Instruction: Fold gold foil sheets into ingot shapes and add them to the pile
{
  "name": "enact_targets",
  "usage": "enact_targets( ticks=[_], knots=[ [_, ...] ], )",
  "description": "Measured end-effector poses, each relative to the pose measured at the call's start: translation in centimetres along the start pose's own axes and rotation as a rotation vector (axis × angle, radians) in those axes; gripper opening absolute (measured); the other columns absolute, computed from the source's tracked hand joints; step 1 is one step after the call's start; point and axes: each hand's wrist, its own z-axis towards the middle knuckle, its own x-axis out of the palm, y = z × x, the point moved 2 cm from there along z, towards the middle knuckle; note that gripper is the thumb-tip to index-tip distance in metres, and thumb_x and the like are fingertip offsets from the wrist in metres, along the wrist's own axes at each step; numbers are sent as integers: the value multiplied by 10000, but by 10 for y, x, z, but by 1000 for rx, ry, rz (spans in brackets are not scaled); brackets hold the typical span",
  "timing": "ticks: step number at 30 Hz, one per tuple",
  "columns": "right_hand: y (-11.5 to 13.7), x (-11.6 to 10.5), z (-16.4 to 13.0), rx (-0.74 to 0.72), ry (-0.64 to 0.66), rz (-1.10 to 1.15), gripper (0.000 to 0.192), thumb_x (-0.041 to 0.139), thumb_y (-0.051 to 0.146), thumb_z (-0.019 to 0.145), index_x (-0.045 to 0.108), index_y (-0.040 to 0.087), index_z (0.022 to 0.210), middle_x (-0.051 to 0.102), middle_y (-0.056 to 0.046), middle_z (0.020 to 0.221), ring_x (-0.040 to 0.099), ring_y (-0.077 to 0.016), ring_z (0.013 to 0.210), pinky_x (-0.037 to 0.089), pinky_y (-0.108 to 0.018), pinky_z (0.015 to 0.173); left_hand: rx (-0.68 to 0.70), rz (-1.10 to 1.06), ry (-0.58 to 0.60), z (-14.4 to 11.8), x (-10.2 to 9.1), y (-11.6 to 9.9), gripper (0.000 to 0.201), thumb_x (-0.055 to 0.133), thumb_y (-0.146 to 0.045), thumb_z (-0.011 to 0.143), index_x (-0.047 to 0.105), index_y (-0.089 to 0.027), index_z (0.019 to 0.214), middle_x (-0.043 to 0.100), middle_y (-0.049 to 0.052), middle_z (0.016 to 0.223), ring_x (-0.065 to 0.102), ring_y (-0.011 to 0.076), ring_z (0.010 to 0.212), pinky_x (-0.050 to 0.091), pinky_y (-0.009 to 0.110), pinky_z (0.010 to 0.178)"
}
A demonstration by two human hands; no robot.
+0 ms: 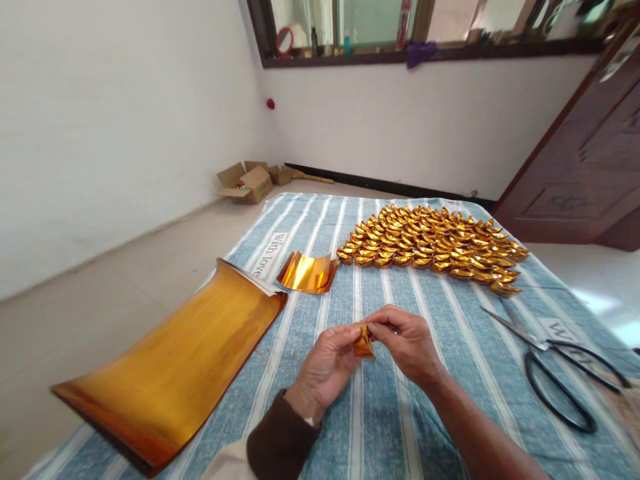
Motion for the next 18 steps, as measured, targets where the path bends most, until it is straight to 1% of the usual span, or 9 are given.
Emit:
enact_targets(
  ticks=[4,9,13,18],
  knots=[
    [-2,0,0,25,-8,16,136,618,232,816,739,209,758,665,-13,712,613,-146,670,491,-264,625,-23,-57,-45,0,0,1,76,785,-115,654,725,-89,694,708,73,740,633,143,699,479,240,695],
    [-3,1,-1,42,-29,41,137,622,249,812,715,200,723,643,-9,696,601,-139,649,494,-261,611,-26,-94,-43,0,5,0,92,771,-117,666,743,-70,741,726,91,784,640,150,718,489,240,667],
    [-2,0,-1,53,-49,44,137,623,260,813,706,197,724,637,-9,704,605,-141,649,505,-266,614,-37,-94,-37,-1,7,-2,137,775,-128,674,755,-60,791,731,102,813,642,159,754,491,242,673],
    [-2,-1,0,43,-73,27,133,627,261,809,701,196,720,632,-5,696,593,-137,646,485,-263,614,-26,-49,-65,-4,5,-3,134,814,-129,639,752,-88,751,722,73,790,627,144,738,483,244,693]
  ],
)
